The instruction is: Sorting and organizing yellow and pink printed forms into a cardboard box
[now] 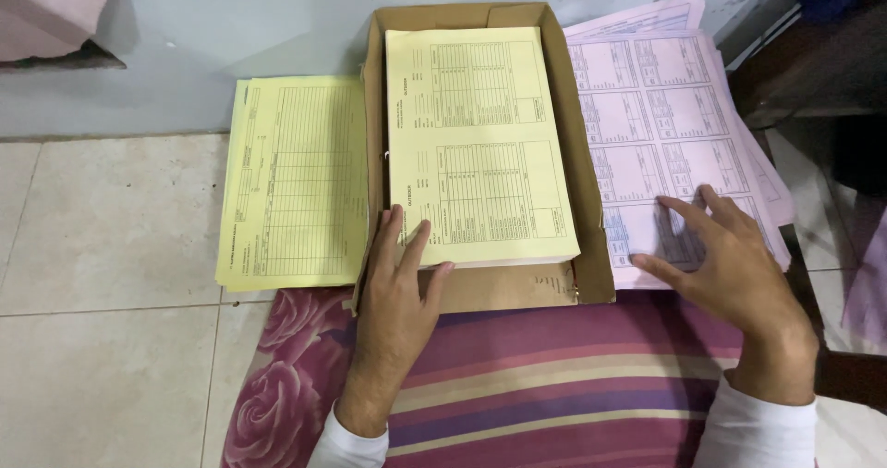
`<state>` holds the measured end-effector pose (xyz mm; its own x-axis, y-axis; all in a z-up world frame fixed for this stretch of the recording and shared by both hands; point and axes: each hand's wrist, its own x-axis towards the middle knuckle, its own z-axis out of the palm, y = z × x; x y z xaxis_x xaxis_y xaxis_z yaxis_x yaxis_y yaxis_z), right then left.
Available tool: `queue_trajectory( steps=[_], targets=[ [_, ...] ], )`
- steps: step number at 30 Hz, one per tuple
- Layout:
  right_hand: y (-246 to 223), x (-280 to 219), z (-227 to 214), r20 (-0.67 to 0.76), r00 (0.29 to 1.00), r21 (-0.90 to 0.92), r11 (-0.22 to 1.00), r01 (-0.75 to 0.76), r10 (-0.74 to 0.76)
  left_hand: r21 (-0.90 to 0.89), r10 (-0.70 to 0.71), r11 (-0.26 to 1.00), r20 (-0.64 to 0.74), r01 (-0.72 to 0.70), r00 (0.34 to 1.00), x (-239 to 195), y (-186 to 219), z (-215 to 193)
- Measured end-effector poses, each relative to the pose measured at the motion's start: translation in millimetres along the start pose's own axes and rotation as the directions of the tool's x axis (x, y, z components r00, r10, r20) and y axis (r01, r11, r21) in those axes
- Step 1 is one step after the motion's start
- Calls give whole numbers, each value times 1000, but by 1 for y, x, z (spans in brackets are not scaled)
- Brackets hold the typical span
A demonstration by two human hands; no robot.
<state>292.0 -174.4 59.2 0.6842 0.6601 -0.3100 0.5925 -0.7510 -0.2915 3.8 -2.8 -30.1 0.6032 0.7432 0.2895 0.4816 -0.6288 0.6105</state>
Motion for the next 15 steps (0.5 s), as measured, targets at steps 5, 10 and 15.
queue_trajectory(
  steps=[5,10,15],
  targets=[
    [10,5,3,-13,999,-19,999,35,-36,-3,20,1000,-6,-20,1000,0,1,-1],
    [40,13,13,-272,912,-49,951,305,-307,2,38,999,-17,-38,999,1,-1,-1],
    [45,7,4,-269,962,-57,998,35,-49,-7,9,1000,17,-9,1000,1,-2,-2]
  ],
)
